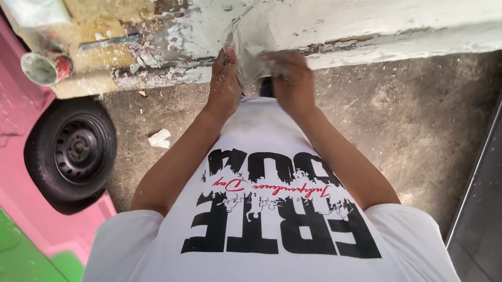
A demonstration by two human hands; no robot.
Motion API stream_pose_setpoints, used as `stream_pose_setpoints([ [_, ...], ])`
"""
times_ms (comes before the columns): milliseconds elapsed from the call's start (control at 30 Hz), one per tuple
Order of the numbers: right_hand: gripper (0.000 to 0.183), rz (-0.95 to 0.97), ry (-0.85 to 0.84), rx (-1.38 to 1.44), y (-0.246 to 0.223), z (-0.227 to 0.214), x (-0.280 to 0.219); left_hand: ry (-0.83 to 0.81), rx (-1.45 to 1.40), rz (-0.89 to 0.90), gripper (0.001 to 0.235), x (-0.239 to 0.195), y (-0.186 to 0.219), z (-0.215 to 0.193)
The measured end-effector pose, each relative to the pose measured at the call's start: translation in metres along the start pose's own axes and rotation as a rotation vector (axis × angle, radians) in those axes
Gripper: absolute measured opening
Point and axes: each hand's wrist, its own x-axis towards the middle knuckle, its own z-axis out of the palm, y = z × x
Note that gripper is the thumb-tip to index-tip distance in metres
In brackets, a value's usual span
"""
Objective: The person applies white plaster to a vertical wall section using a plastic scraper and a small trowel. They repeatedly scoop plaster from a container, spread it onto the wall, and smooth the surface. The person occasionally scrapes excess material back into the container.
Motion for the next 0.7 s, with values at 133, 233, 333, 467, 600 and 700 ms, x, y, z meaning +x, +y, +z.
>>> stream_pose_setpoints([
  [133, 0.035, 0.186, 0.148, 0.098, 0.010, -0.009, 0.006, 0.085, 0.114, -0.024, 0.047, -0.007, -0.011, 0.011],
  [233, 0.026, -0.054, -0.106, -0.133, 0.007, -0.012, 0.008, 0.068, 0.007, 0.002, 0.046, -0.004, -0.019, 0.025],
  [333, 0.034, -0.157, -0.150, -0.038, 0.005, -0.026, 0.010, 0.028, -0.047, 0.080, 0.047, -0.002, -0.009, 0.035],
  [467, 0.022, 0.326, 0.087, 0.083, 0.019, -0.037, -0.001, 0.026, 0.065, 0.148, 0.048, -0.012, -0.005, 0.052],
  [600, 0.026, 0.613, 0.041, 0.213, 0.036, -0.014, -0.008, 0.188, 0.904, -0.127, 0.047, -0.020, -0.008, 0.068],
  [700, 0.028, 0.865, 0.184, 0.687, 0.040, 0.004, -0.013, 0.000, 0.911, 0.207, 0.046, -0.026, -0.003, 0.068],
])
